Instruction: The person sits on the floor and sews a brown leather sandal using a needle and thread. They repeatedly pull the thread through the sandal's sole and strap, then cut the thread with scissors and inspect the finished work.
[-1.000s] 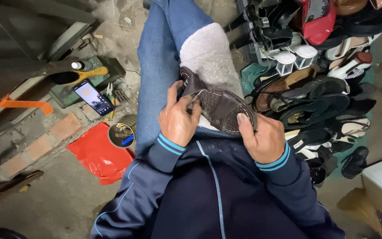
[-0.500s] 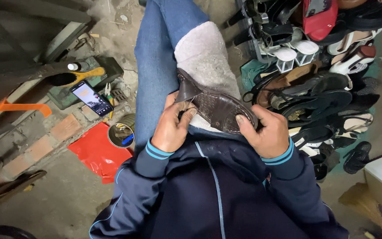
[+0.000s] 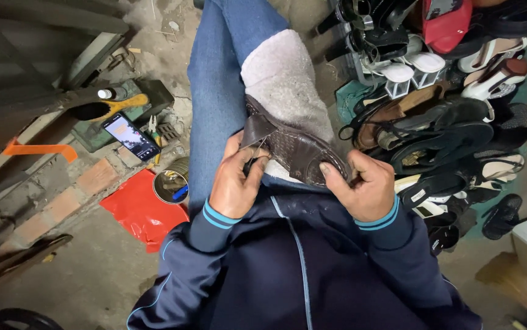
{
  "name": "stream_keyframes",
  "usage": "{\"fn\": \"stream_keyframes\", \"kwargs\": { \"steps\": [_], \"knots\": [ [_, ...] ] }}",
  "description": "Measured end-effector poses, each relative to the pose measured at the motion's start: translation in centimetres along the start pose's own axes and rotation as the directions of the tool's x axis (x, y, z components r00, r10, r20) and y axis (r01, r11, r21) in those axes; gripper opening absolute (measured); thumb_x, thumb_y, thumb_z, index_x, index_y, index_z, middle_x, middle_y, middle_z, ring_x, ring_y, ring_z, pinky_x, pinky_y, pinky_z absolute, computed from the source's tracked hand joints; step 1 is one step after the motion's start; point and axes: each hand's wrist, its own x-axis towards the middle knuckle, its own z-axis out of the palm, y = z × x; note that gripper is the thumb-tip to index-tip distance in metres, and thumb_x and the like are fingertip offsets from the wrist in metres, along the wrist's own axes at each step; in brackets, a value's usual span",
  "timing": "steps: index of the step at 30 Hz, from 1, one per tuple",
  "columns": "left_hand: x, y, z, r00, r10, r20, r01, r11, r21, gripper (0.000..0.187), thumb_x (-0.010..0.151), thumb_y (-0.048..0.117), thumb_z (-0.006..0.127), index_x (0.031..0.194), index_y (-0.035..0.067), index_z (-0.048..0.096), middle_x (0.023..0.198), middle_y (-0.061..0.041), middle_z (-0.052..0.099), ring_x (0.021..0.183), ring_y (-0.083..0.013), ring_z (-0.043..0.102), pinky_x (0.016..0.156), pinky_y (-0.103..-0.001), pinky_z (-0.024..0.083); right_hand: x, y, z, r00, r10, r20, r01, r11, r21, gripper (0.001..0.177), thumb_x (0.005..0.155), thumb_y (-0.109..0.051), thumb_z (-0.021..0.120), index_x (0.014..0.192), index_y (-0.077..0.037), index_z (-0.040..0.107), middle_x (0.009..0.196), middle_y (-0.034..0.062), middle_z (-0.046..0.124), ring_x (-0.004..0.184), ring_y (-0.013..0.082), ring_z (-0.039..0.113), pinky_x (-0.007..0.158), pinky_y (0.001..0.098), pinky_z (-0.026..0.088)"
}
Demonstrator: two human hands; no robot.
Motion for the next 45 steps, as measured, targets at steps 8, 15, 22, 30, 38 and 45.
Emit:
{"fn": "stream_keyframes", "kwargs": {
  "steps": [8, 15, 22, 30, 38, 45],
  "knots": [
    [-0.6, 0.8, -0.8, 0.975, 0.122, -0.185, -0.086, 0.978, 0.192, 0.011, 0.102, 0.011, 0.062, 0.099, 0.007, 0.072, 0.137, -0.021, 0.059, 0.114, -0.0448, 0.067, 0.095, -0.053, 0.055, 0.3, -1.0, 0.2, 0.998, -0.055, 0.0, 0.055, 0.998, 0.032, 0.06, 0.096, -0.028, 0.075, 0.058, -0.013, 0.032, 0.044, 0.0009, 0.021, 0.034, 0.0153, 0.026, 0.037, 0.0248, 0.03],
    [-0.2, 1.1, -1.4, 0.968, 0.124, -0.216, -0.089, 0.982, 0.165, 0.015, 0.101, 0.007, 0.061, 0.104, 0.007, 0.076, 0.137, -0.023, 0.062, 0.1, -0.0461, 0.073, 0.085, -0.055, 0.06, 0.3, -0.5, 0.3, 0.996, -0.06, 0.061, 0.047, 0.98, 0.196, 0.058, 0.09, -0.031, 0.08, 0.057, -0.013, 0.036, 0.045, -0.0008, 0.022, 0.034, 0.0127, 0.027, 0.035, 0.0232, 0.03],
    [-0.6, 0.9, -1.4, 0.977, 0.139, -0.163, -0.122, 0.986, 0.113, 0.027, 0.092, -0.001, 0.061, 0.114, 0.004, 0.075, 0.14, -0.026, 0.06, 0.107, -0.0477, 0.071, 0.089, -0.056, 0.059, 0.2, -0.9, 0.3, 0.997, -0.019, 0.07, 0.0, 0.967, 0.256, 0.054, 0.092, -0.024, 0.077, 0.056, -0.013, 0.038, 0.044, -0.0024, 0.025, 0.034, 0.0114, 0.028, 0.036, 0.0223, 0.031],
    [-0.7, -0.2, -0.8, 0.96, 0.17, -0.223, -0.15, 0.983, 0.105, 0.025, 0.089, 0.008, 0.079, 0.114, 0.006, 0.076, 0.137, -0.022, 0.063, 0.093, -0.0393, 0.076, 0.085, -0.051, 0.061, 0.4, -1.5, 0.5, 0.994, -0.023, 0.107, -0.005, 0.967, 0.256, 0.058, 0.097, -0.029, 0.073, 0.058, -0.015, 0.033, 0.045, -0.0006, 0.018, 0.035, 0.0105, 0.022, 0.036, 0.0225, 0.029],
    [-0.6, -0.6, -0.7, 0.949, 0.121, -0.29, -0.112, 0.993, 0.046, 0.003, 0.092, 0.005, 0.076, 0.094, 0.006, 0.079, 0.123, -0.02, 0.069, 0.101, -0.0429, 0.074, 0.088, -0.051, 0.06, 0.5, -1.8, 0.3, 0.988, -0.005, 0.151, -0.032, 0.971, 0.239, 0.057, 0.096, -0.034, 0.073, 0.058, -0.016, 0.034, 0.045, 0.0002, 0.02, 0.035, 0.0102, 0.021, 0.037, 0.0226, 0.028],
    [-1.8, -0.2, -2.1, 0.977, 0.079, -0.199, -0.059, 0.993, 0.106, 0.007, 0.09, 0.011, 0.079, 0.087, 0.005, 0.077, 0.117, -0.017, 0.072, 0.111, -0.0431, 0.07, 0.095, -0.051, 0.055, 0.7, -2.2, 0.2, 0.989, -0.008, 0.148, -0.025, 0.976, 0.218, 0.057, 0.099, -0.039, 0.07, 0.061, -0.016, 0.035, 0.047, 0.001, 0.019, 0.038, 0.0099, 0.019, 0.038, 0.0238, 0.03]
  ]
}}
